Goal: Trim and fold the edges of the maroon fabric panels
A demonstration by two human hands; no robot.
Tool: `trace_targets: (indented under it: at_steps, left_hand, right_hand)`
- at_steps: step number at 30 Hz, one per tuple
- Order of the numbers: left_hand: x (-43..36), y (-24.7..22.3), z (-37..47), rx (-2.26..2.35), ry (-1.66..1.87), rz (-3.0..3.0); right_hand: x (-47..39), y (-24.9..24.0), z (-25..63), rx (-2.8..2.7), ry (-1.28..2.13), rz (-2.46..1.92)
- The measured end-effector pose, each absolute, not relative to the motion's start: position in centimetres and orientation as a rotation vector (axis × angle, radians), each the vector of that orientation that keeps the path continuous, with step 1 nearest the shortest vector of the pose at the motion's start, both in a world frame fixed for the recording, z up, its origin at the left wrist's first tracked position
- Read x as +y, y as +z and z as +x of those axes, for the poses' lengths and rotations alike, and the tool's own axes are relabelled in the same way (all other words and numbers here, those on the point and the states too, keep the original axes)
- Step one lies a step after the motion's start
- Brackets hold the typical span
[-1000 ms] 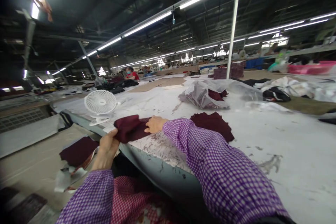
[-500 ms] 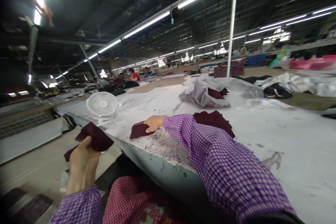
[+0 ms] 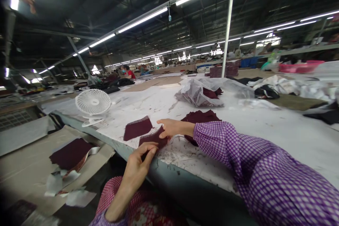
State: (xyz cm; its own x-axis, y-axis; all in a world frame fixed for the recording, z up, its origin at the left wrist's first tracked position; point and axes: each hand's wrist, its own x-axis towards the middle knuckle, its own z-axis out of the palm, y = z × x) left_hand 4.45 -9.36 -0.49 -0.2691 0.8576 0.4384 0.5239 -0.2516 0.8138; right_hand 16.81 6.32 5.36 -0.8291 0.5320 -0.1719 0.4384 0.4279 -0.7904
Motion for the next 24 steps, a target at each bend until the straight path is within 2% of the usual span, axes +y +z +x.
trace_targets:
  at_steps: [3,6,10,15,17,21,24]
  left_hand:
    - [-9.0,0.3,3.4,1.775,1.557,1.601]
    - [-6.9,1.0,1.6,1.956,1.562,1.645]
    - [-3.0,1.4,0.6,2.080,1.255,1.843]
    - [0.2,0.8,1.9,1.844,1.030,1.723]
    - [0.6,0.5,2.5,1.901,1.045,1.713]
    - [0.7,0.1,3.4,2.058,0.958,1.931]
    - [0.6,0.0,3.5,2.083,0.840,2.074]
  right_hand:
    - [6.8,4.7,18.0,-2.674,1.124,-0.870]
    - [7.1,4.4,19.1,-2.730,1.144,-0.804]
    - [7.4,4.1,19.6,-2.786,1.043,-0.643]
    - [7.9,4.5,19.7,-2.881,0.836,-0.585]
    - [7.9,5.1,20.1,-2.918,0.690,-0.663]
    - [7.9,6.4,20.8,-2.908,0.167,-0.696]
    - [8.0,6.3,21.1,-2.964,0.033,-0.640]
